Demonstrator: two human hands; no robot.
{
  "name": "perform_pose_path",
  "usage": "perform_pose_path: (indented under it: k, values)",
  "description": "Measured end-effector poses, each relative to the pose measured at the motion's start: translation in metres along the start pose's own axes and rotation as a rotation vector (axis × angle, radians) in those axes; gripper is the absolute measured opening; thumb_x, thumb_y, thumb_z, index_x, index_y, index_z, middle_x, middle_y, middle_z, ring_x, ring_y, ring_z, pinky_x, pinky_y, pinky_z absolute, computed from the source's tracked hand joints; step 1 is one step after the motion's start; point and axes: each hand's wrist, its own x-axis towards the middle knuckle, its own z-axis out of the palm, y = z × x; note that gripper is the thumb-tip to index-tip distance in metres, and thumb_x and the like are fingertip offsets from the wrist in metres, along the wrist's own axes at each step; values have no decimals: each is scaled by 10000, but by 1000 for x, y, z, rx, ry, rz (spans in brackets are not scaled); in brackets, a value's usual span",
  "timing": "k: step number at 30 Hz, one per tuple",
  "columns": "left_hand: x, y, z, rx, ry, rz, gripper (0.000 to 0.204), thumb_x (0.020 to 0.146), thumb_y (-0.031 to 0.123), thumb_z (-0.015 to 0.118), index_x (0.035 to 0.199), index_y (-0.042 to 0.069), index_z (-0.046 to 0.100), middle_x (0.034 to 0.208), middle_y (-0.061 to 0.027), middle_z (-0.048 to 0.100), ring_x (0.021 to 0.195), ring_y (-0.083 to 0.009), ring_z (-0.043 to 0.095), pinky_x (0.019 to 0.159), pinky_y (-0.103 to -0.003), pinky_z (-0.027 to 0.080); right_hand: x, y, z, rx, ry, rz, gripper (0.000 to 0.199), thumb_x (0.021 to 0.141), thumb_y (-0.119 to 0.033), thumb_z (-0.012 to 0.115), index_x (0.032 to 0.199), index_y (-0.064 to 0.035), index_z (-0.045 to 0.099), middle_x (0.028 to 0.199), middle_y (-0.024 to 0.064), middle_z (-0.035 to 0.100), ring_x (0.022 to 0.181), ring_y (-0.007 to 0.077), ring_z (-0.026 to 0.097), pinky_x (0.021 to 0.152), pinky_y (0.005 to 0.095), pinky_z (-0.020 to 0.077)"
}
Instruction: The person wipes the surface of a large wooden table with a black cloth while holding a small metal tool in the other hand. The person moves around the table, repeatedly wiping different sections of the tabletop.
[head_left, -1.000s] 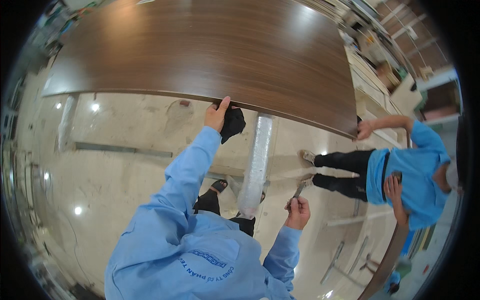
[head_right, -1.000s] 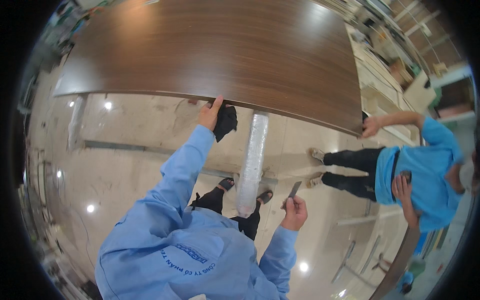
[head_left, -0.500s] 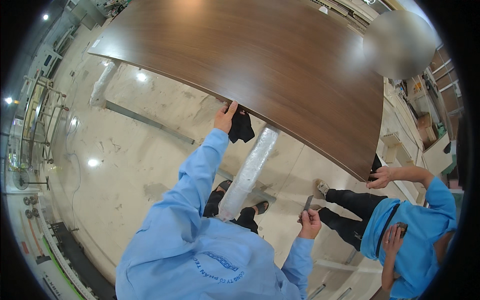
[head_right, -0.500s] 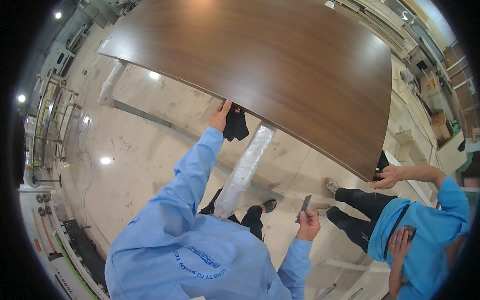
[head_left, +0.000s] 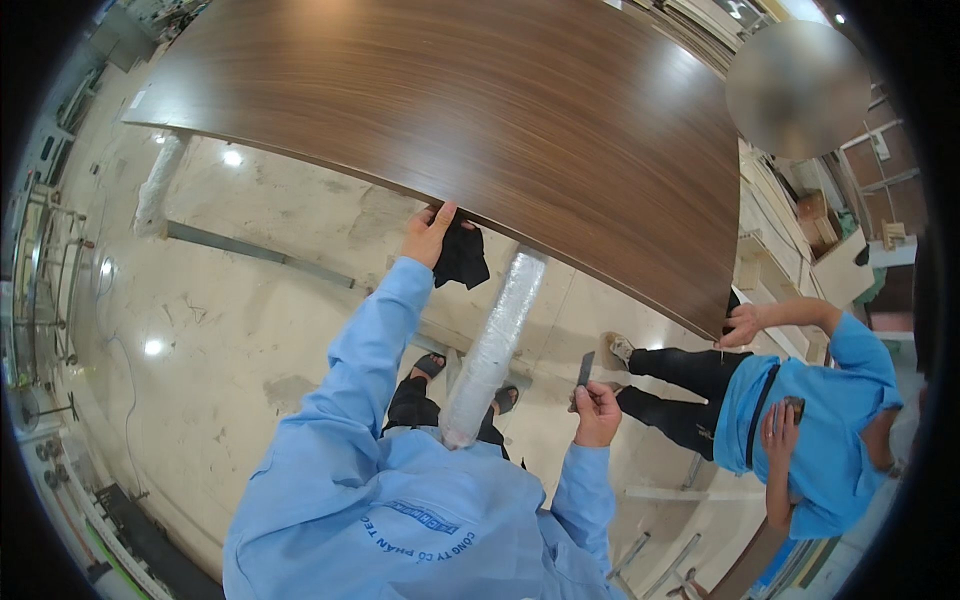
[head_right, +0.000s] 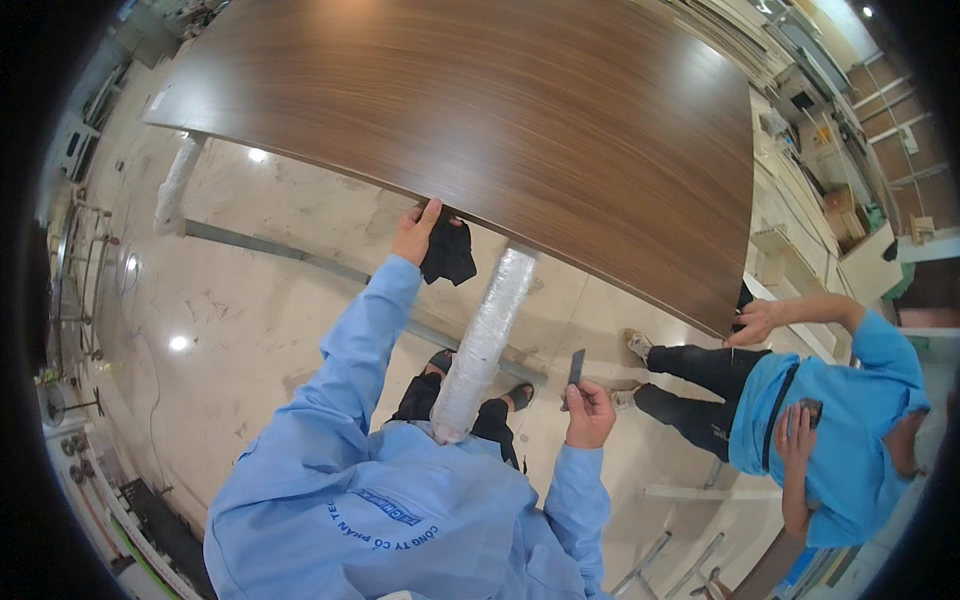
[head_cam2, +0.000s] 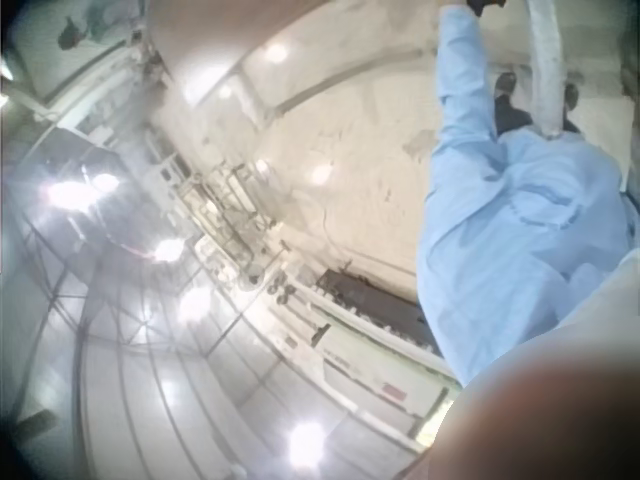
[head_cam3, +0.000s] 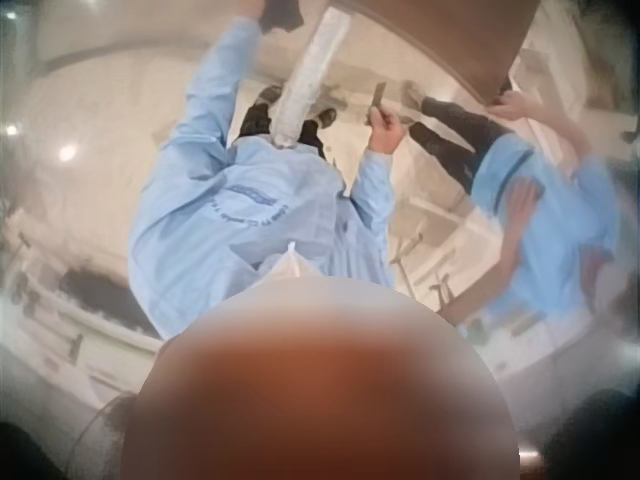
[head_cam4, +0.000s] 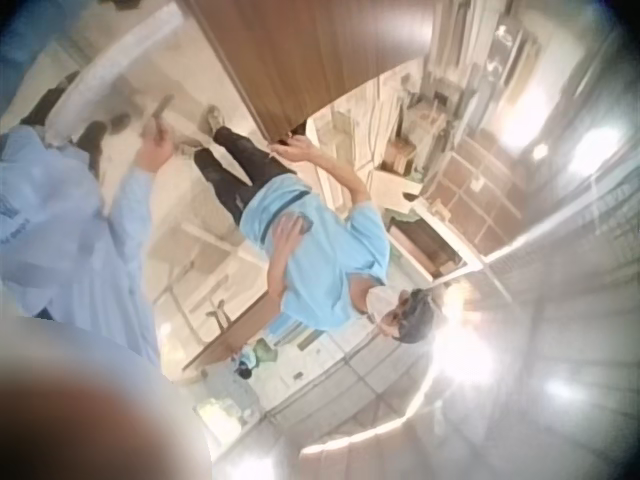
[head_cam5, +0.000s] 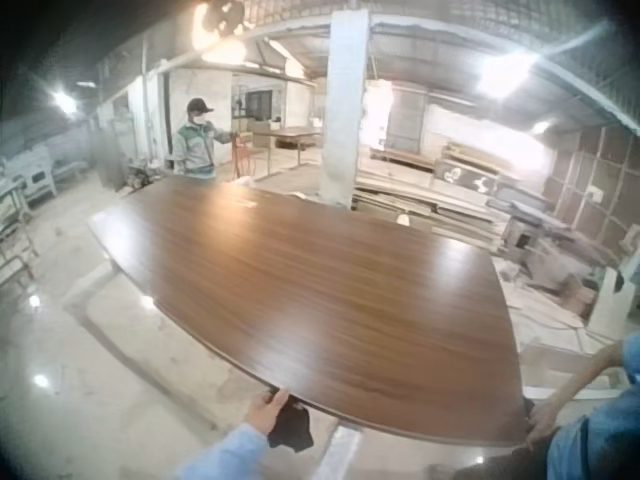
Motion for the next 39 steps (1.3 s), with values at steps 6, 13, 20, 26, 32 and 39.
perform_pose_path:
  k: [6,13,20,26,32,39]
  values:
    - [-1,-17,14,504,325,45,750,862,543,739,1268,-73,605,1312,-226,606,1228,-316,555,1067,-410,414,-13,-2,14,-65,81,8,192,894,-40,724,1059,24,652,862,79,691,740,125,652,634,261,542]
    - [1,-8,7,108,30,-114,475,1009,438,590,868,-6,684,768,-76,679,748,-165,648,724,-306,530,-3,-7,-36,152,328,-103,190,904,-36,721,1067,22,643,890,71,697,746,113,659,630,259,551]
    - [-32,55,123,501,-297,627,347,1048,230,519,824,12,670,725,-61,676,718,-110,593,688,-256,465,76,-16,-120,159,600,-178,117,900,-35,705,997,-4,647,850,44,681,707,93,628,629,247,528]
    - [-30,2,288,980,-519,811,175,962,216,632,925,50,671,914,-132,681,841,-330,662,747,-378,508,150,-13,-120,223,747,-191,129,869,-75,720,952,14,679,774,53,687,636,88,619,608,245,533]
    - [-40,-17,311,1152,-317,957,118,932,169,641,904,58,671,901,-91,666,824,-303,657,733,-381,514,179,-29,-110,429,711,-177,120,884,-51,712,975,18,679,802,48,692,668,81,627,578,235,521]
    - [-40,-18,308,1103,-316,975,80,913,109,641,878,43,670,859,-94,658,775,-290,649,705,-364,511,167,-39,-124,398,619,-305,66,872,-50,721,906,3,700,737,33,685,638,76,615,598,239,497]
